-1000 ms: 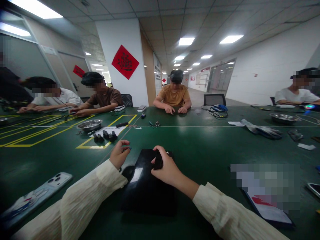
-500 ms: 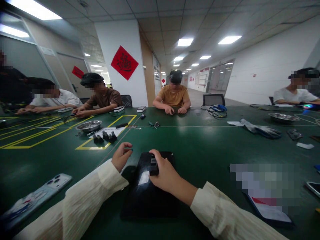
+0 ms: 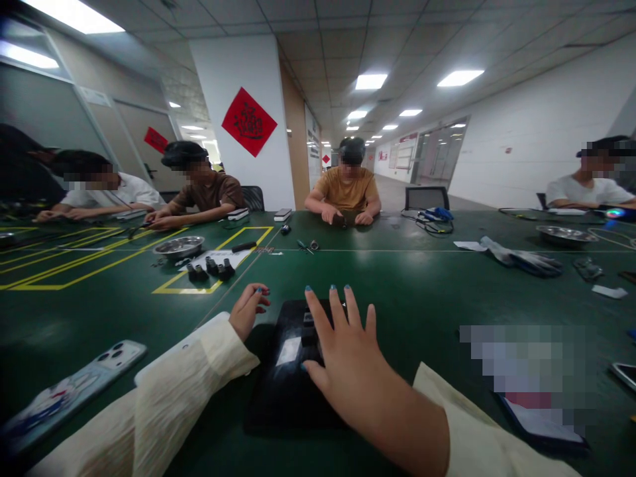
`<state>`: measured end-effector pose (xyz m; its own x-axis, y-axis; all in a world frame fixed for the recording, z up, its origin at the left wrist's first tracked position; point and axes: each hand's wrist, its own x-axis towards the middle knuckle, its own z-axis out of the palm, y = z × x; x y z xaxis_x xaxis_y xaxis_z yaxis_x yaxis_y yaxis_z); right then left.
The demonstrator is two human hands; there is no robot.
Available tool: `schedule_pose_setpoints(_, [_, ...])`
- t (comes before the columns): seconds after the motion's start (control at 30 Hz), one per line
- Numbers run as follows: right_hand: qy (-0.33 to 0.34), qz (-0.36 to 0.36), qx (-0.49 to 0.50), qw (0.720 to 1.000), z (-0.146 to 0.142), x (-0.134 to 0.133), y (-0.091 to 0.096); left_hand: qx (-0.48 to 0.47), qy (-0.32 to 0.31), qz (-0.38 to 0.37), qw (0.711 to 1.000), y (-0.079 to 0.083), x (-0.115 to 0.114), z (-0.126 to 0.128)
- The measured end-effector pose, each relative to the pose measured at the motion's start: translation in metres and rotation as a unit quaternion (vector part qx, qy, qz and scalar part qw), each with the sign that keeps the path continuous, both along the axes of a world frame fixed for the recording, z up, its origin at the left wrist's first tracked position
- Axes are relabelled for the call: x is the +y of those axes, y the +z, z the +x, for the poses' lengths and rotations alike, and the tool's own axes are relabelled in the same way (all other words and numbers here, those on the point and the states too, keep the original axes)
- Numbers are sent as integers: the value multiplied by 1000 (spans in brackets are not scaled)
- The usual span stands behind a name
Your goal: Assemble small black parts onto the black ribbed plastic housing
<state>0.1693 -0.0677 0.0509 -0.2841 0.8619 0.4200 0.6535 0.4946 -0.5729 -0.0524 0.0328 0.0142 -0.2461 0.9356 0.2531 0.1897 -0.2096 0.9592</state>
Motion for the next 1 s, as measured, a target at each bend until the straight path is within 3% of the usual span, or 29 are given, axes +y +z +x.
schedule_pose_setpoints(0.07, [-12, 62, -26, 998, -13, -19, -7, -5, -2, 1, 1000, 0, -1, 1])
schedule_pose_setpoints(0.23, [179, 4, -147, 973, -35, -45, -35, -12, -2, 4, 1000, -1, -1, 2])
schedule_pose_setpoints(0.33, [167, -27, -176, 970, -32, -42, -44, -10, -7, 11, 1000, -1, -1, 2])
schedule_pose_setpoints(0.43, [198, -44, -180, 963, -26, -35, -47, -26, -17, 13, 999, 0, -2, 2])
schedule_pose_setpoints(0.6, [202, -44, -195, 959, -29, -30, -49, -48, -28, 20, 998, 0, -3, 2])
schedule_pose_setpoints(1.0, [181, -6, -192, 965, -44, -14, -33, -44, -38, 25, 998, -4, -5, 5])
